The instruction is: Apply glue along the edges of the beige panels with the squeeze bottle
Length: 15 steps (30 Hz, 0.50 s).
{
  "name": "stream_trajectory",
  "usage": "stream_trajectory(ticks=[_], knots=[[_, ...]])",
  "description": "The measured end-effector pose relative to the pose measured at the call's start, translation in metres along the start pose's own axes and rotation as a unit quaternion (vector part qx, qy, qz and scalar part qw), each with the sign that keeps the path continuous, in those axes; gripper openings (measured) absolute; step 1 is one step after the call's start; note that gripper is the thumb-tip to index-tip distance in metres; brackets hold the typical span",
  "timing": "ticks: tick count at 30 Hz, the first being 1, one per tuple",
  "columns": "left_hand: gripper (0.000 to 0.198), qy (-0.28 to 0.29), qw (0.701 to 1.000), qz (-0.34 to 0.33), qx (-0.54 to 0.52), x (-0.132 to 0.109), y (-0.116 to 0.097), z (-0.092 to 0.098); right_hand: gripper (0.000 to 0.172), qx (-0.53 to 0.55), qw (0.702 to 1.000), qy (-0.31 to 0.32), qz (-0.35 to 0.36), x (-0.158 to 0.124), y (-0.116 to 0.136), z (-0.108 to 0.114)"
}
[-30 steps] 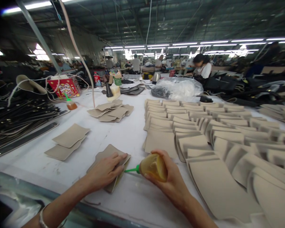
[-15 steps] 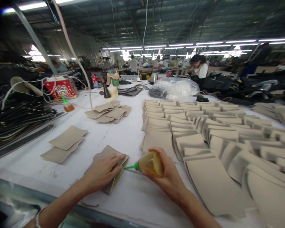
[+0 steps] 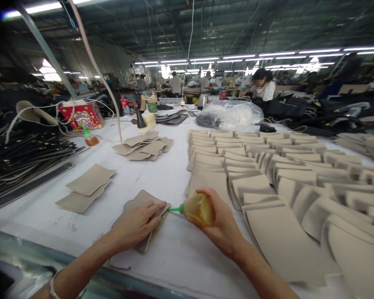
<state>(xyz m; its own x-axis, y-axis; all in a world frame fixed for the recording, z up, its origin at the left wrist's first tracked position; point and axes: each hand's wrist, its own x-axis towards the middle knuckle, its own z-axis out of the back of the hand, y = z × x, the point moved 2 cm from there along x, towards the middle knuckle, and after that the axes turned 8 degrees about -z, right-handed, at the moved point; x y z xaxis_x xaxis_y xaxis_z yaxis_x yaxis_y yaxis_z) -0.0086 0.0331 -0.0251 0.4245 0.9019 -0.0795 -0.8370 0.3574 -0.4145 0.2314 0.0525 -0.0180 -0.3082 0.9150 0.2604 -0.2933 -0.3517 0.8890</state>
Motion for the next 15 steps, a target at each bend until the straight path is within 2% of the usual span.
stream_trajectory(ticks=[3, 7, 12, 15], knots=[[0.043, -0.002, 1.000, -0.001, -0.001, 0.0001, 0.0006, -0.0008, 0.042, -0.004, 1.000, 0.004, 0.003, -0.0022, 0.0023, -0.0005], [0.043, -0.004, 1.000, 0.002, 0.003, 0.0000, 0.0009, -0.0005, 0.045, 0.036, 0.998, 0.037, -0.039, -0.0075, 0.0045, -0.0045], [0.044, 0.003, 1.000, 0.006, 0.001, -0.0005, 0.0006, 0.0007, 0.045, 0.002, 0.998, -0.058, -0.027, -0.0022, -0.0009, -0.0040], [0.045, 0.006, 1.000, 0.008, -0.001, -0.0006, 0.0011, 0.0008, 0.045, -0.013, 0.998, -0.059, -0.027, -0.0050, -0.0038, -0.0077]])
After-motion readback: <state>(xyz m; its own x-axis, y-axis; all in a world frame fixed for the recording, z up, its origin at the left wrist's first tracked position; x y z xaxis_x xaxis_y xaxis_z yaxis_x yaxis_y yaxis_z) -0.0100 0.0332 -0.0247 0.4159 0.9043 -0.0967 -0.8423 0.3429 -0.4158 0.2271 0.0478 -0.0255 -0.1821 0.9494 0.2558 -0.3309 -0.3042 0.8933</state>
